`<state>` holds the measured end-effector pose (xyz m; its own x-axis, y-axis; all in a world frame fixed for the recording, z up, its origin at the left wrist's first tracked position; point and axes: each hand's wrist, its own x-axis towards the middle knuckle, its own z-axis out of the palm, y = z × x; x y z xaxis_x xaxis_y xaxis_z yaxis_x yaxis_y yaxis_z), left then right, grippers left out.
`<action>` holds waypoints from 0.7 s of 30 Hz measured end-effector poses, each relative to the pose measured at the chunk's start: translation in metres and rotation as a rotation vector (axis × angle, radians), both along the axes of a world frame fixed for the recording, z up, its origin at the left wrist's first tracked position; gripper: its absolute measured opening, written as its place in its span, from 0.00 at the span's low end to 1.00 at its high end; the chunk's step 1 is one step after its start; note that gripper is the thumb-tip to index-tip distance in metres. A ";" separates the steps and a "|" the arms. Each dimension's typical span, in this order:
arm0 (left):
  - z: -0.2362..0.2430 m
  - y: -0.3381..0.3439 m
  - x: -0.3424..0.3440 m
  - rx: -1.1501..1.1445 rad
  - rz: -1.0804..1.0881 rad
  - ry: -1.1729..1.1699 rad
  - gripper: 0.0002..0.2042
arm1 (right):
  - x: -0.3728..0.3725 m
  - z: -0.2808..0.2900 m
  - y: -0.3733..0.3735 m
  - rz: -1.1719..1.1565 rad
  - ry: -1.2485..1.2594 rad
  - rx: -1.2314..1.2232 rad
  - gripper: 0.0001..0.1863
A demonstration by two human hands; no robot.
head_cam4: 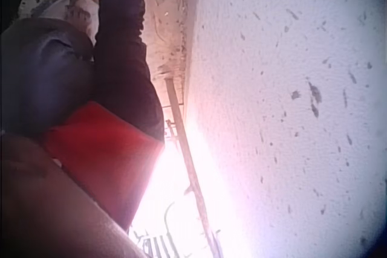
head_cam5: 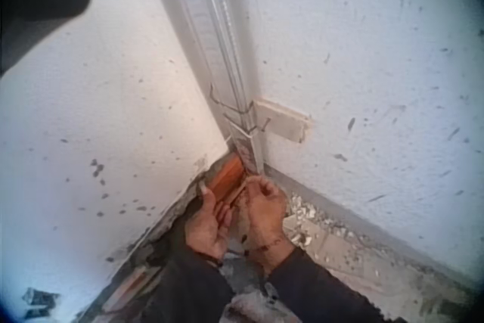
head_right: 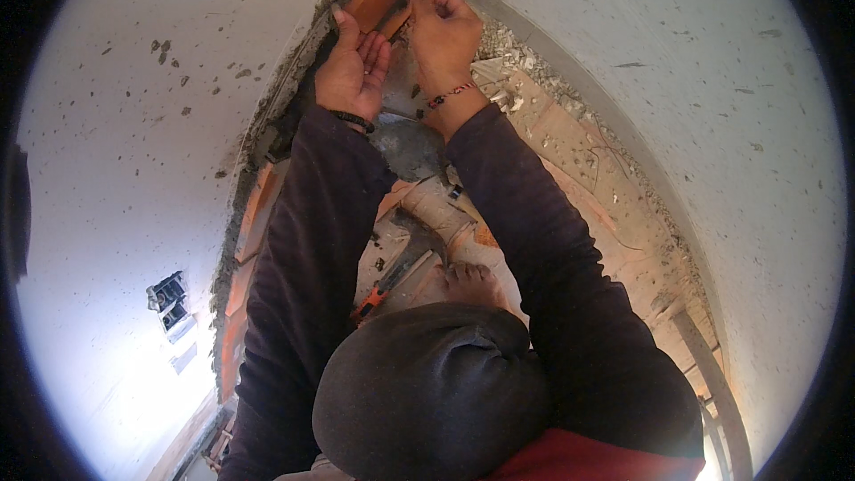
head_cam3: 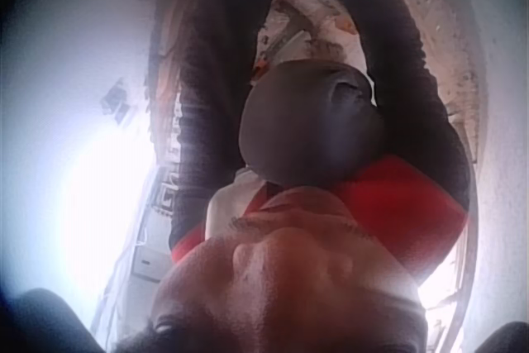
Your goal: The person lays bricks along a wall base by applying mortar to the bricks and wall using a trowel and then positioning each brick by hand.
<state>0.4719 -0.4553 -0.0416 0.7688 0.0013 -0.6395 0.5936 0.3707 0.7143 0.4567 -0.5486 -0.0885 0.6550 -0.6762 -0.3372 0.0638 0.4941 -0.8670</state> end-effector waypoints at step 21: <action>-0.001 0.006 0.002 -0.091 0.041 -0.025 0.17 | -0.082 0.004 -0.017 0.613 0.201 -0.519 0.12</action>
<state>0.4738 -0.4492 -0.0427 0.7852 -0.0239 -0.6188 0.5586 0.4588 0.6910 0.3742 -0.5659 -0.0847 0.9189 -0.3205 -0.2301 -0.2669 -0.0755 -0.9608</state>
